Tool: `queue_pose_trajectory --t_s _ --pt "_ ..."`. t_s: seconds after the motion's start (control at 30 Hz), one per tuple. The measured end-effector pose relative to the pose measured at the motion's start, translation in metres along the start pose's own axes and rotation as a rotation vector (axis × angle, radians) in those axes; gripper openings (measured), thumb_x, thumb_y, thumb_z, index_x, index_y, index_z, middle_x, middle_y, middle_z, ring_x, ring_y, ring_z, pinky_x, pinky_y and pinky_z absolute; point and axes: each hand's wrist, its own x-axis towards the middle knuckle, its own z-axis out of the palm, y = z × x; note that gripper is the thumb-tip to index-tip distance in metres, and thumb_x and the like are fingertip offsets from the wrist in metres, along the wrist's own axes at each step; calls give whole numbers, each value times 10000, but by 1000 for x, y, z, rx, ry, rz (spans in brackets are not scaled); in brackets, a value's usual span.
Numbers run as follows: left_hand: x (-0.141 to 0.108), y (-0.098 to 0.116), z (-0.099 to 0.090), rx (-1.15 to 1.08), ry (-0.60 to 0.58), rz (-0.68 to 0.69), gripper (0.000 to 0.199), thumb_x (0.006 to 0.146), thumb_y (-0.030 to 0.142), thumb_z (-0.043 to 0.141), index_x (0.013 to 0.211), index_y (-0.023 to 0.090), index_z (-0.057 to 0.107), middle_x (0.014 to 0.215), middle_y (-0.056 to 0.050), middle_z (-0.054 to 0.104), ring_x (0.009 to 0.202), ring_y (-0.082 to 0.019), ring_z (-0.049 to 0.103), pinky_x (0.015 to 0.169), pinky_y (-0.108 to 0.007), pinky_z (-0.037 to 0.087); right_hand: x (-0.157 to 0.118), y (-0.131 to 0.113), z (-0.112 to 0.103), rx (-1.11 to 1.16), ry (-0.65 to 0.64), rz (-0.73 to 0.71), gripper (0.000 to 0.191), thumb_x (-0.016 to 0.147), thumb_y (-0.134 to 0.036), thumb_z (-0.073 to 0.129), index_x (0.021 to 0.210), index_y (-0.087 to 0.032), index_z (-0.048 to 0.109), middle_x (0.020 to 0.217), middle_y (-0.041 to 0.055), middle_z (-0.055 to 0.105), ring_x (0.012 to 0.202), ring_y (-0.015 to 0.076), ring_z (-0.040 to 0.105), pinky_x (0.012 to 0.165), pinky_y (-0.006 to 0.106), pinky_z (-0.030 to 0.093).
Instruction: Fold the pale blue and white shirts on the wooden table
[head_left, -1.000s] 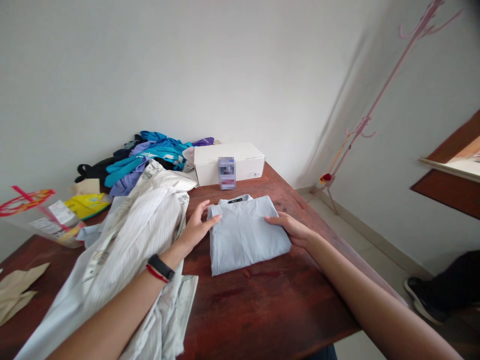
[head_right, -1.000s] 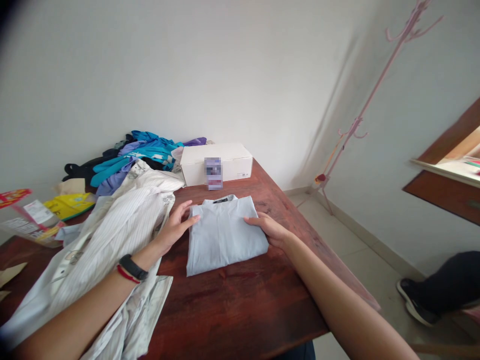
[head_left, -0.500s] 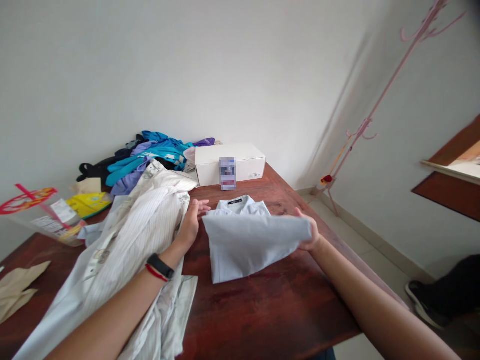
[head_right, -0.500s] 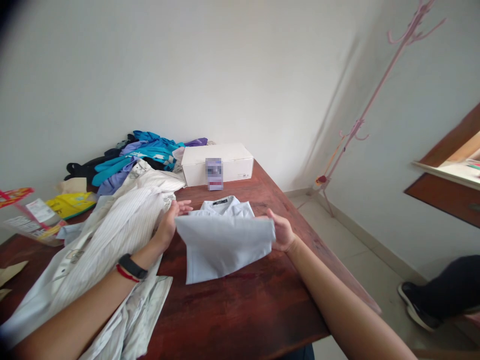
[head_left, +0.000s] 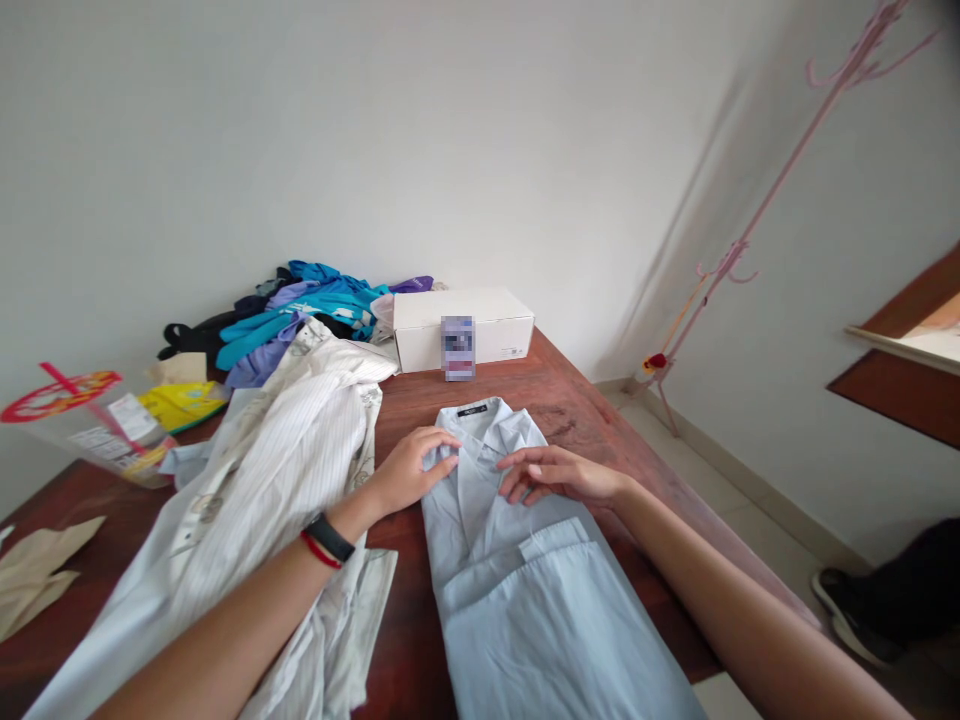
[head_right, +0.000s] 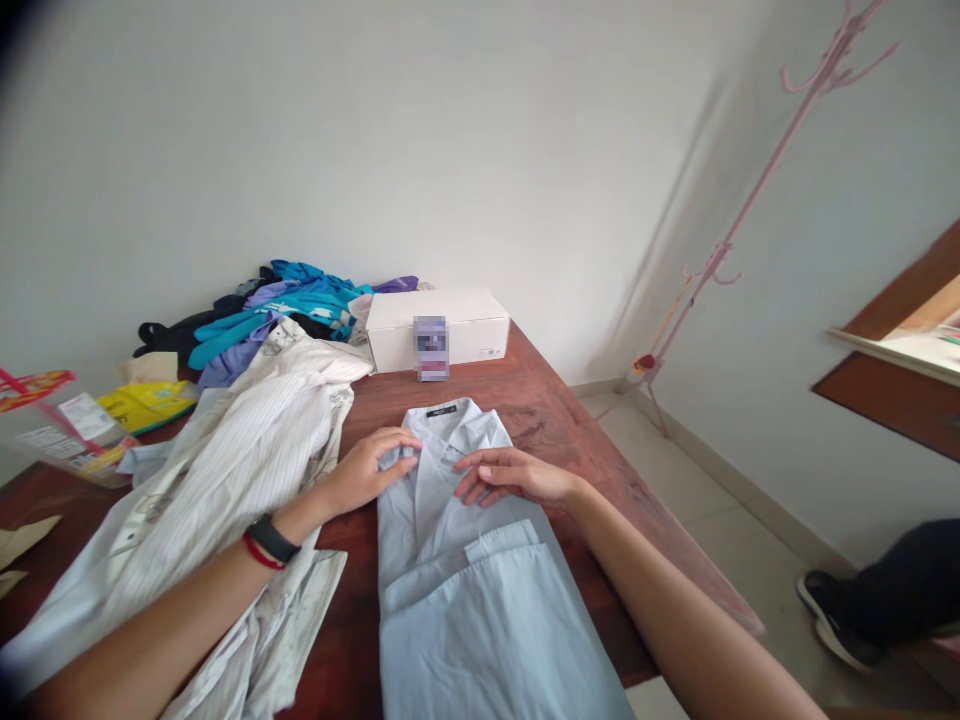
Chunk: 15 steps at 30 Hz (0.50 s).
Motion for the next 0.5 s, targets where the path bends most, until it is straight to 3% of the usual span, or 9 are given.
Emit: queue_pose_trajectory --t_s 0.13,0.4,0.5 --pt "-2 -6 4 73 -118 33 262 870 333 708 1115 253 756 1190 -86 714 1203 -281 602 1101 -424 421 0 1 -1 1 9 -3 511 924 -499 672 1326 -186 631 1221 145 711 1069 228 703 890 330 532" --pt "-3 -10 5 92 -134 10 278 862 350 718 1124 270 763 1226 -89 693 1210 -285 603 1111 -438 428 1 1 0 -26 19 11 500 923 -488 680 1318 -186 629 1199 127 715 1045 208 703 870 304 539" --pt "-7 -12 4 173 -201 -28 437 842 439 745 1257 304 716 1407 -86 607 1395 -345 455 1190 -517 315 6 6 0 -107 90 11 499 904 -512 687 1279 -185 642 1118 105 733 936 193 713 779 291 560"
